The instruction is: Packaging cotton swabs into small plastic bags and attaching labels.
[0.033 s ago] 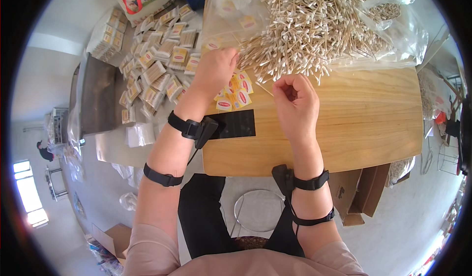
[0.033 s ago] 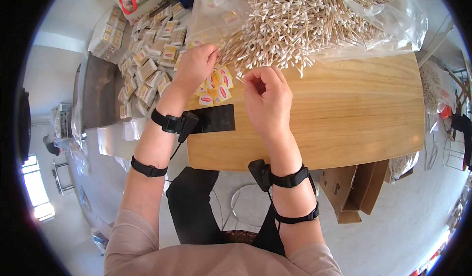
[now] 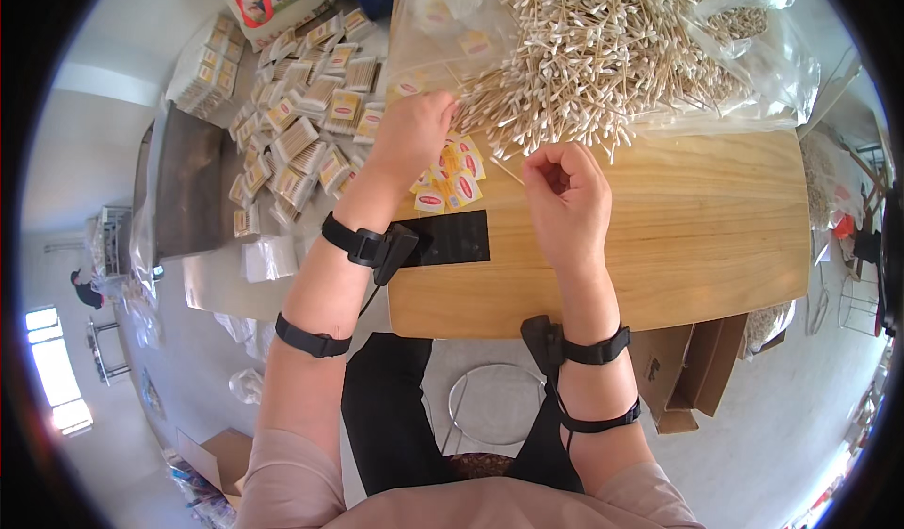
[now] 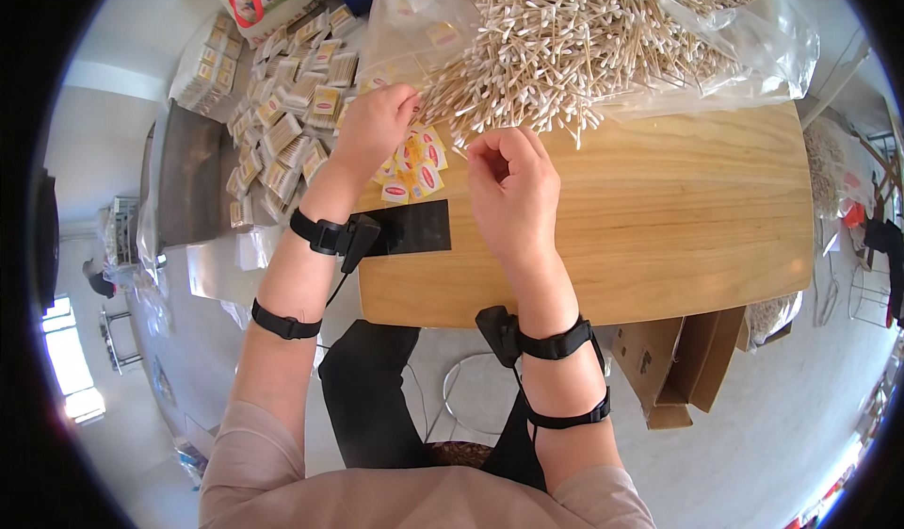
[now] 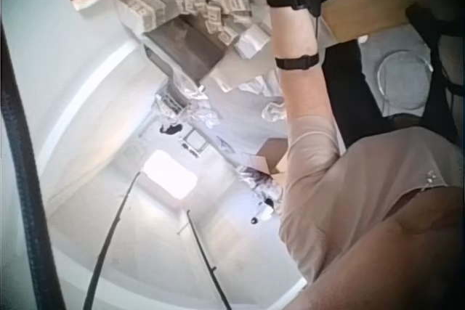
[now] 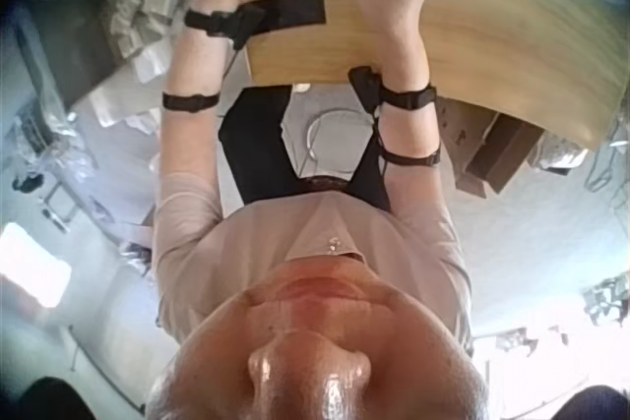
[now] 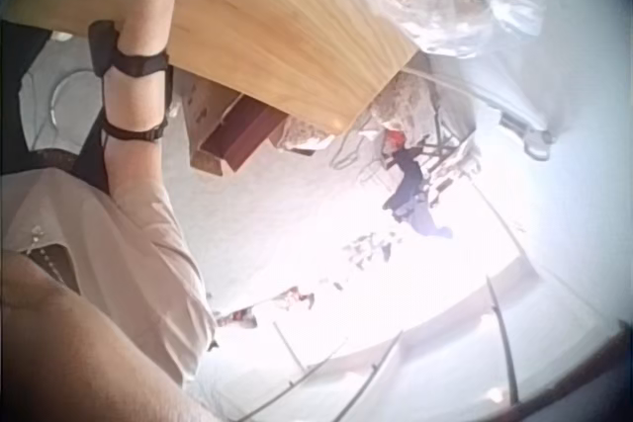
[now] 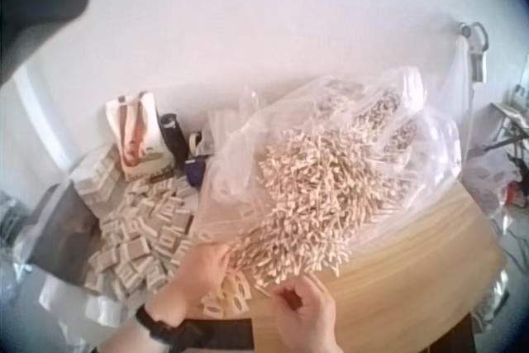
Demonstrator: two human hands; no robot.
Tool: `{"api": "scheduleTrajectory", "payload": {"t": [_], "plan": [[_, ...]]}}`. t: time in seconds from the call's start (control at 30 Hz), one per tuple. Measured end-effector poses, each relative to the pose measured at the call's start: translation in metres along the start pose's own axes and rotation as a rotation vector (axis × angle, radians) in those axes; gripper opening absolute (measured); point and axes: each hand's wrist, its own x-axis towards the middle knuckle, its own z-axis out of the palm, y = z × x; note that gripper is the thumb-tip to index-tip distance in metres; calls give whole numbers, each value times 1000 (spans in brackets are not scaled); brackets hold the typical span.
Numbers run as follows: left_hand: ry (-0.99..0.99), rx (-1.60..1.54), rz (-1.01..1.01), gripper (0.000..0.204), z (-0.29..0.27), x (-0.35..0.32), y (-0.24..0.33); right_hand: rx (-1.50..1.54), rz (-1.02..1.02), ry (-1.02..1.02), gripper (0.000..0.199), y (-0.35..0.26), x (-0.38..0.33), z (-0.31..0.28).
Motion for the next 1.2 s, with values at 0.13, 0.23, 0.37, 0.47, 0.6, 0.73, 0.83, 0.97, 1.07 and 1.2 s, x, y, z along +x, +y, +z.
{"api": "scheduleTrajectory", "payload": {"t": [0.13,0.23,0.37,0.47,0.6,0.73,0.83,0.97,1.07,1.2], "plan": [[161,-202,-258,14,-12,-4,5,11,-9,2,11,1,0,1],[178,-590,-506,16,-32,-17,8,10,47,-34,10,0,0,0],[217,-1577,-662,19,-46,-47,40,249,254,-119,17,3,-2,8],[123,-1726,-655,16,-46,-71,56,593,439,-355,40,-6,-6,13],[242,-1770,-735,16,-54,-87,69,659,460,-216,38,-13,-10,22],[303,-1768,-746,17,-53,-94,69,818,542,-323,31,2,-7,11],[497,-1380,-734,15,-42,-98,72,538,492,-302,23,-16,-11,16],[443,-598,-461,12,-51,-111,76,-57,-276,-214,28,-21,-20,26],[356,-996,-510,13,-56,-109,94,-191,-454,-282,44,-23,-27,33],[324,-1119,-552,12,-60,-108,91,-279,-527,-316,49,-25,-29,33]]}}
